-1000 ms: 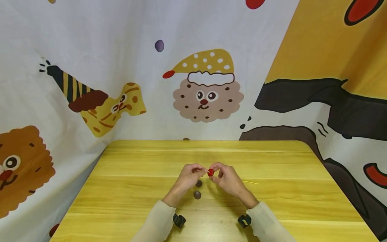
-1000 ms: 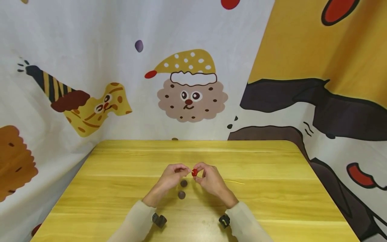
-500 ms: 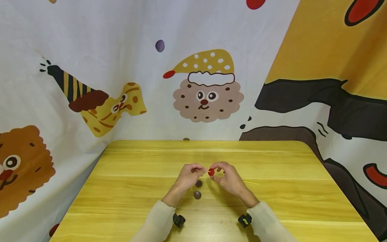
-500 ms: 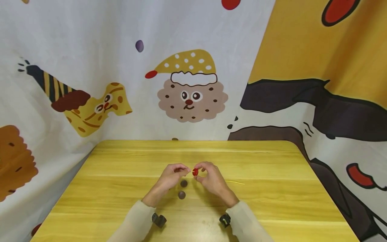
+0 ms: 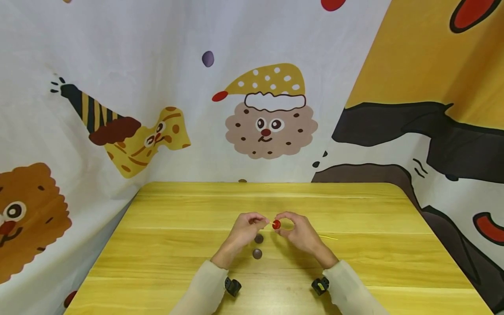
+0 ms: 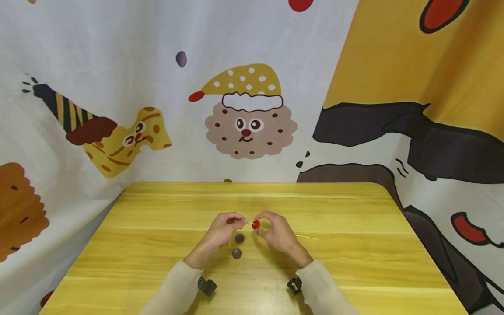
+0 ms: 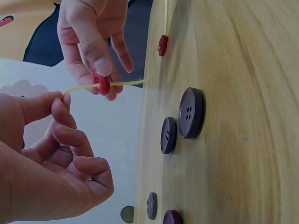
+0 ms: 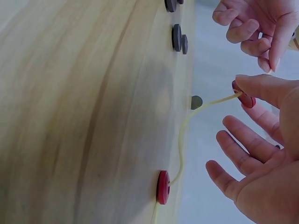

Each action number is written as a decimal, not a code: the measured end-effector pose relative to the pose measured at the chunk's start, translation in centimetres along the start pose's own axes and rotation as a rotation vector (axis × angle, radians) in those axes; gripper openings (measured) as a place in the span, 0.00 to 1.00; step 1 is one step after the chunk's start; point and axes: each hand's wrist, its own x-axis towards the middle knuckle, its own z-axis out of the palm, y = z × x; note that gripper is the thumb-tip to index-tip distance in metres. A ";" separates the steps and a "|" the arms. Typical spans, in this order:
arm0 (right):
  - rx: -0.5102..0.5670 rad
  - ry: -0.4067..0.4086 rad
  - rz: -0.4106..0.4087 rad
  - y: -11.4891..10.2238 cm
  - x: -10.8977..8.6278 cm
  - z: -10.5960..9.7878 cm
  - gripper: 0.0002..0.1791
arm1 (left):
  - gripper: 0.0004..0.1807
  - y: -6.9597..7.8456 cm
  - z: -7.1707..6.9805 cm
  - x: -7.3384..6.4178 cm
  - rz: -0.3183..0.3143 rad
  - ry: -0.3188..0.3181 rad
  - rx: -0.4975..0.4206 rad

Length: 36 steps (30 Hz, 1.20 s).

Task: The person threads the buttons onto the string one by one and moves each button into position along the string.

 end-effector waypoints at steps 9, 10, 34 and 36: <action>-0.002 -0.035 0.018 0.5 -0.2 0.0 0.17 | 0.14 0.0 0.0 0.0 -0.008 -0.004 0.005; -0.004 -0.040 0.017 0.6 -0.2 0.0 0.17 | 0.14 0.0 0.0 0.0 -0.009 -0.004 0.007; -0.054 -0.133 0.071 1.3 -0.4 -0.4 0.14 | 0.14 0.0 0.0 0.0 -0.010 -0.010 0.019; -0.071 -0.147 0.066 1.6 -0.4 -0.5 0.13 | 0.14 0.0 -0.1 0.0 -0.012 -0.010 0.014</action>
